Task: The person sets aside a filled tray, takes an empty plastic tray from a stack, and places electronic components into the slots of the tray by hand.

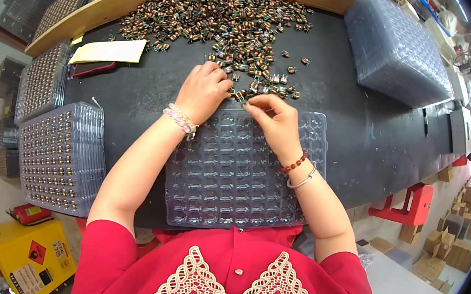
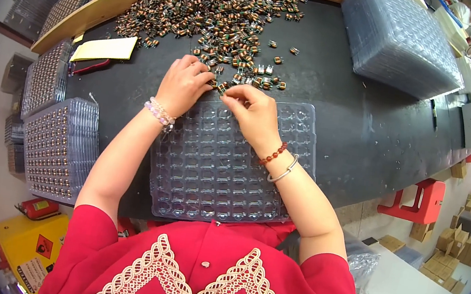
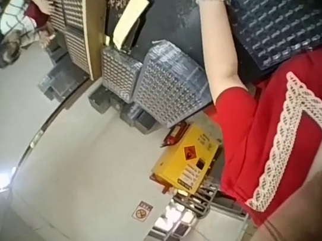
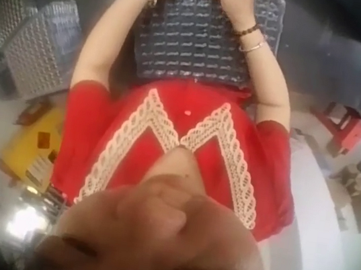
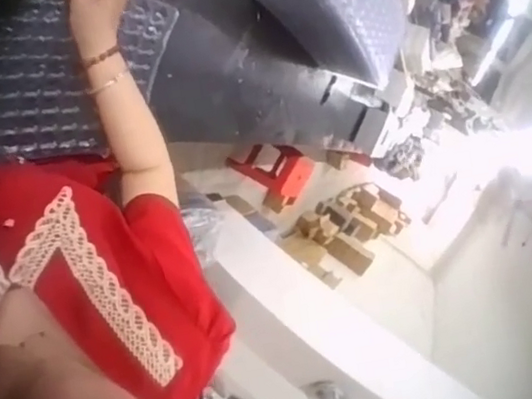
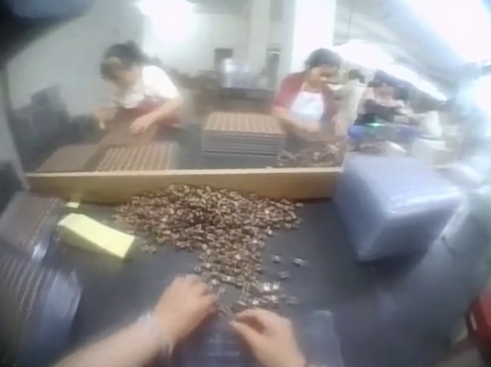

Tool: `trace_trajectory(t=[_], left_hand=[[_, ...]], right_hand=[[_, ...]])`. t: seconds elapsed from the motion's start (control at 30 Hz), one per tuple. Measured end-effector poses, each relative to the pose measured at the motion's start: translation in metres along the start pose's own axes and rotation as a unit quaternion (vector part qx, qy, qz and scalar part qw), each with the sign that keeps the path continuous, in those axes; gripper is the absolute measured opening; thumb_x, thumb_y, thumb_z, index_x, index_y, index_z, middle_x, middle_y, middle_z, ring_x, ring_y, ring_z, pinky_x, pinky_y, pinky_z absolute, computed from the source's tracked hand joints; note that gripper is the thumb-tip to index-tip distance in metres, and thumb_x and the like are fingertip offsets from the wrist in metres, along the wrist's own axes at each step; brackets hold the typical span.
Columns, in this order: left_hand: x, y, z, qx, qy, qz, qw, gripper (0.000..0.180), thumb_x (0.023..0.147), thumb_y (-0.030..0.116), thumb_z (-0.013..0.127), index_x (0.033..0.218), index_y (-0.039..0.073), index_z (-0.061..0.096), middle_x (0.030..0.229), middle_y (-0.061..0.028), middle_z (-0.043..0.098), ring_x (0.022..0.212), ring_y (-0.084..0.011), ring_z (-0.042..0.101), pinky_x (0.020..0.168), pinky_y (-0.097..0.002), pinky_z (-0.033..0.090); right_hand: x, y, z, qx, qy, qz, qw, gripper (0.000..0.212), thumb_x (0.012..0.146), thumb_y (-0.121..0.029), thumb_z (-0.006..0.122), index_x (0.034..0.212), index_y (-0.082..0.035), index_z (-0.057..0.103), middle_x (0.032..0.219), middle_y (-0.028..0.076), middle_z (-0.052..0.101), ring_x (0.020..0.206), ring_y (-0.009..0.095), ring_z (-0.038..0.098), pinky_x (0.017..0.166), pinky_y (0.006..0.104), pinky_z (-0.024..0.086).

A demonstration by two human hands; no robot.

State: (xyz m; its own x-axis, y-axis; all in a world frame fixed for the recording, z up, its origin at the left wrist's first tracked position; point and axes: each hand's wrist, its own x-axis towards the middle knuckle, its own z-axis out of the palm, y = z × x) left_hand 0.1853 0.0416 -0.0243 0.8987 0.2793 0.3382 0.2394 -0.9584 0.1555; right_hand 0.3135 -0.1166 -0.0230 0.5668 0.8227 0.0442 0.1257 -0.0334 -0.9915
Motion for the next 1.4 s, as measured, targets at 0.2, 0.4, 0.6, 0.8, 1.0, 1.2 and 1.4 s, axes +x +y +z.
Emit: trace_trajectory(t=[0.2,0.4,0.6,0.8,1.0,1.2,1.4], left_hand=[[-0.020,0.012,-0.016,-0.328,0.084,-0.189,0.922,0.018,0.084,0.010,0.064,0.101,0.003,0.065,0.093,-0.0053,0.066,0.089,-0.0228,0.060,0.080,-0.0347,0.049],[-0.052,0.016,-0.021,-0.569,0.025,-0.397,0.719,0.020,0.092,0.004,0.058,0.110,0.001,0.064,0.097,-0.0049,0.069,0.085,-0.0104,0.065,0.076,-0.0244,0.052],[-0.047,0.047,-0.014,-0.256,0.039,-0.192,0.946,0.012,0.074,0.010,0.073,0.085,0.007,0.071,0.089,-0.0051,0.066,0.092,-0.0255,0.060,0.085,-0.0364,0.048],[-0.050,0.045,0.002,-0.185,0.033,-0.192,0.963,0.010,0.072,0.011,0.073,0.081,0.009,0.070,0.095,-0.0055,0.060,0.106,-0.0281,0.050,0.093,-0.0398,0.042],[-0.026,0.003,0.011,-0.121,0.123,-0.277,0.945,0.021,0.075,0.012,0.072,0.094,0.006,0.066,0.102,-0.0084,0.061,0.098,-0.0272,0.054,0.088,-0.0371,0.044],[-0.018,-0.001,-0.005,-0.084,0.017,-0.183,0.979,0.015,0.078,0.010,0.070,0.093,0.006,0.069,0.092,-0.0063,0.063,0.088,-0.0242,0.057,0.083,-0.0333,0.047],[-0.051,0.028,-0.021,-0.276,0.067,-0.230,0.931,0.009,0.076,0.007,0.069,0.085,0.007,0.070,0.088,-0.0089,0.065,0.078,-0.0245,0.064,0.071,-0.0339,0.051]], right_hand=[[-0.008,0.010,0.002,-0.364,-0.041,-0.259,0.894,0.007,0.075,-0.012,0.072,0.080,-0.008,0.068,0.089,0.004,0.061,0.086,0.023,0.057,0.076,0.0348,0.047],[-0.004,0.010,0.000,-0.393,-0.063,-0.194,0.897,0.012,0.075,-0.016,0.071,0.085,-0.010,0.067,0.100,0.003,0.058,0.096,0.023,0.055,0.083,0.0370,0.045],[0.033,0.012,-0.002,-0.489,-0.066,-0.291,0.820,0.018,0.077,-0.012,0.067,0.096,-0.011,0.069,0.100,-0.001,0.066,0.100,0.020,0.056,0.087,0.0363,0.044],[0.034,0.018,-0.007,-0.465,-0.086,-0.316,0.823,0.018,0.077,-0.010,0.067,0.094,-0.008,0.069,0.099,0.001,0.066,0.098,0.021,0.056,0.087,0.0364,0.044],[0.031,0.015,-0.002,-0.425,-0.051,-0.246,0.869,0.017,0.075,-0.007,0.067,0.092,-0.008,0.069,0.096,0.004,0.062,0.096,0.024,0.056,0.088,0.0378,0.045],[0.027,0.019,-0.008,-0.403,-0.052,-0.280,0.870,0.014,0.075,-0.008,0.068,0.090,-0.008,0.067,0.091,0.005,0.062,0.091,0.025,0.058,0.080,0.0365,0.048],[0.018,0.011,-0.010,-0.338,-0.003,-0.257,0.906,0.013,0.077,-0.009,0.070,0.089,-0.007,0.067,0.086,0.007,0.065,0.083,0.026,0.062,0.074,0.0375,0.049]])
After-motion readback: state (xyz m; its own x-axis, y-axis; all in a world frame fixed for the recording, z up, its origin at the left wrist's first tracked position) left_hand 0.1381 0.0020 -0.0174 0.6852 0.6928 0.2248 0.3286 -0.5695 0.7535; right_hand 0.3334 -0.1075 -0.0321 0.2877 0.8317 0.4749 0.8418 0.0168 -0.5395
